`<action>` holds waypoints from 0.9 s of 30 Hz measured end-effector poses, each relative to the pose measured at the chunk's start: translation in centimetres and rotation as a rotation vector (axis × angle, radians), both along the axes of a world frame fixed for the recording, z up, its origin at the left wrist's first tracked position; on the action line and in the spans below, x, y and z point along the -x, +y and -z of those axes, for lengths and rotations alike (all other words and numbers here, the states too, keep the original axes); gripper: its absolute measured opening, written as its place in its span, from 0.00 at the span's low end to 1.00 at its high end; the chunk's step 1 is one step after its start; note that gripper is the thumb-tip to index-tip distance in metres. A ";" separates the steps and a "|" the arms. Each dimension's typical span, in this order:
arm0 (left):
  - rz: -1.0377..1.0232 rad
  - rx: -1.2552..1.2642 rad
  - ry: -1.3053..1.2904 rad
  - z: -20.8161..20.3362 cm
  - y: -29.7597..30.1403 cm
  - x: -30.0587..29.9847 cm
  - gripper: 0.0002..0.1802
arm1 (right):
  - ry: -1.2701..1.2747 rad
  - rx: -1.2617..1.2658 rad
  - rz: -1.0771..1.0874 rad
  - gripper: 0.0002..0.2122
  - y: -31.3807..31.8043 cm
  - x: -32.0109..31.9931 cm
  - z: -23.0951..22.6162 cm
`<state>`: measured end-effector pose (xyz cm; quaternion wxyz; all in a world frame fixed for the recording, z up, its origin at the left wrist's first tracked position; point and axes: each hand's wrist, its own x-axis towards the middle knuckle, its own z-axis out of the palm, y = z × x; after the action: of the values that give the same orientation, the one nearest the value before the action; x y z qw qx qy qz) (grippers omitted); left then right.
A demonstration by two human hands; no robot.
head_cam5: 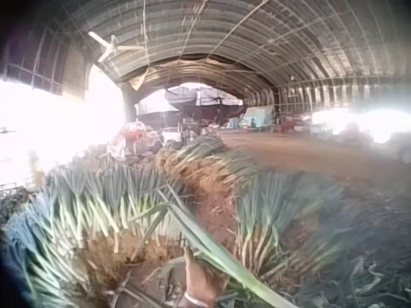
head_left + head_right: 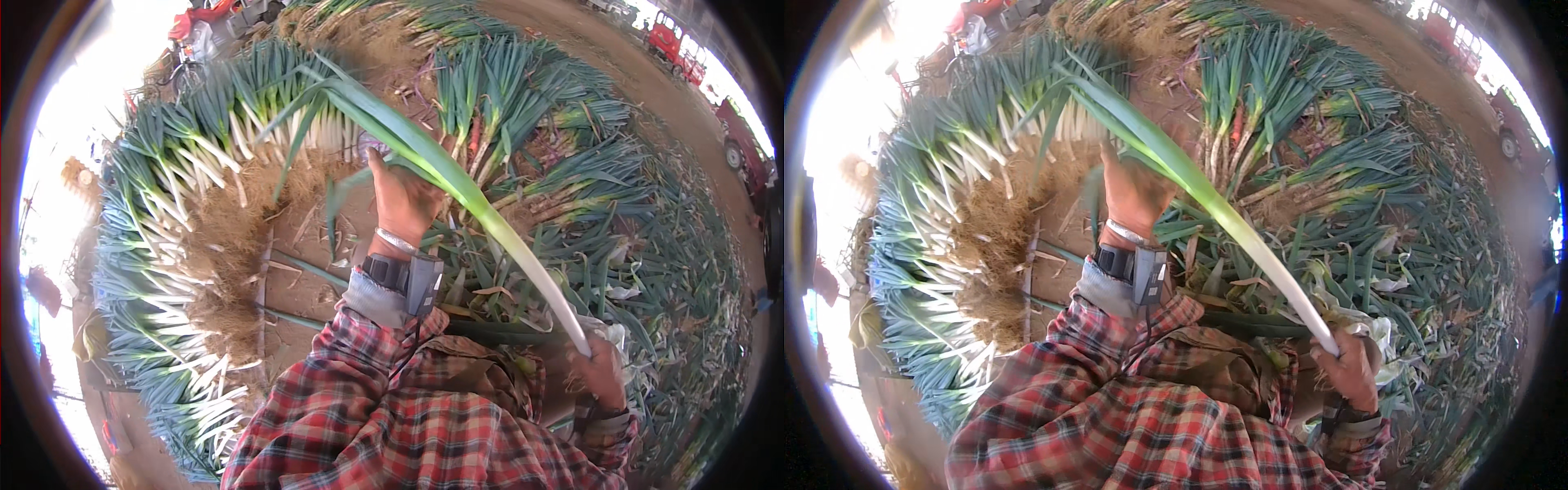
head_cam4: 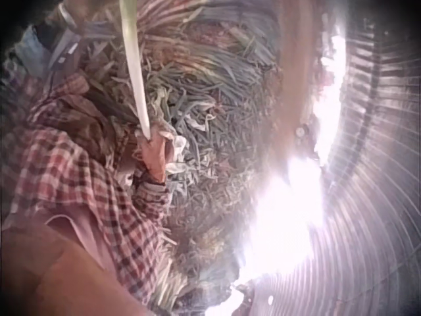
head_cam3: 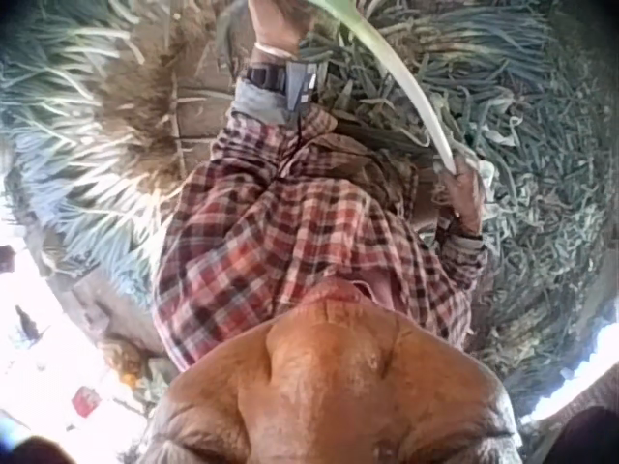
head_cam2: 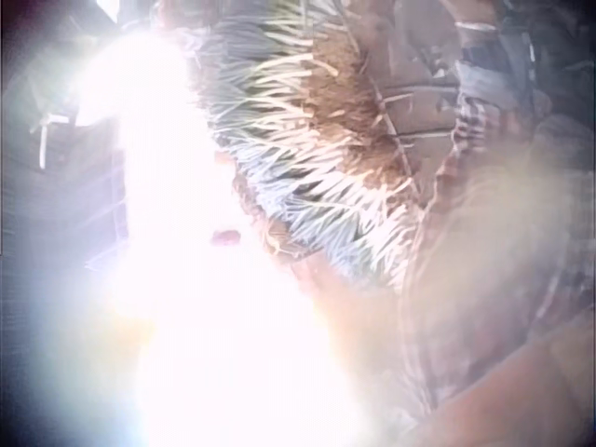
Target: The person peels the outer layers and roots from leeks by hand, one at a time, and places the cleaned leeks onto a pile. They discard the scraps onto the ground as they work.
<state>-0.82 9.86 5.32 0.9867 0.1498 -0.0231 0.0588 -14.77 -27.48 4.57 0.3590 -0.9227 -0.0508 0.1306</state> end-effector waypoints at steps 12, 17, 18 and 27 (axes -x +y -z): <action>-0.143 0.042 -0.057 1.5 4.8 -3.5 0.43 | -0.186 0.220 0.073 0.10 -3.3 5.0 1.0; -0.160 -0.122 -0.012 2.3 8.1 -1.3 0.29 | 0.163 0.262 -0.111 0.22 -8.6 4.3 2.3; -0.202 -0.118 -0.006 2.1 9.3 -0.3 0.29 | 0.161 0.269 -0.152 0.22 -8.9 3.3 2.6; -0.673 -0.342 0.020 -4.8 26.1 14.2 0.20 | -0.174 0.174 -0.408 0.16 8.7 -5.5 0.8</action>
<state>-15.01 36.00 10.10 0.8732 0.3121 0.0276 0.3734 -9.30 -18.77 3.73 0.2385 -0.9287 -0.2553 0.1243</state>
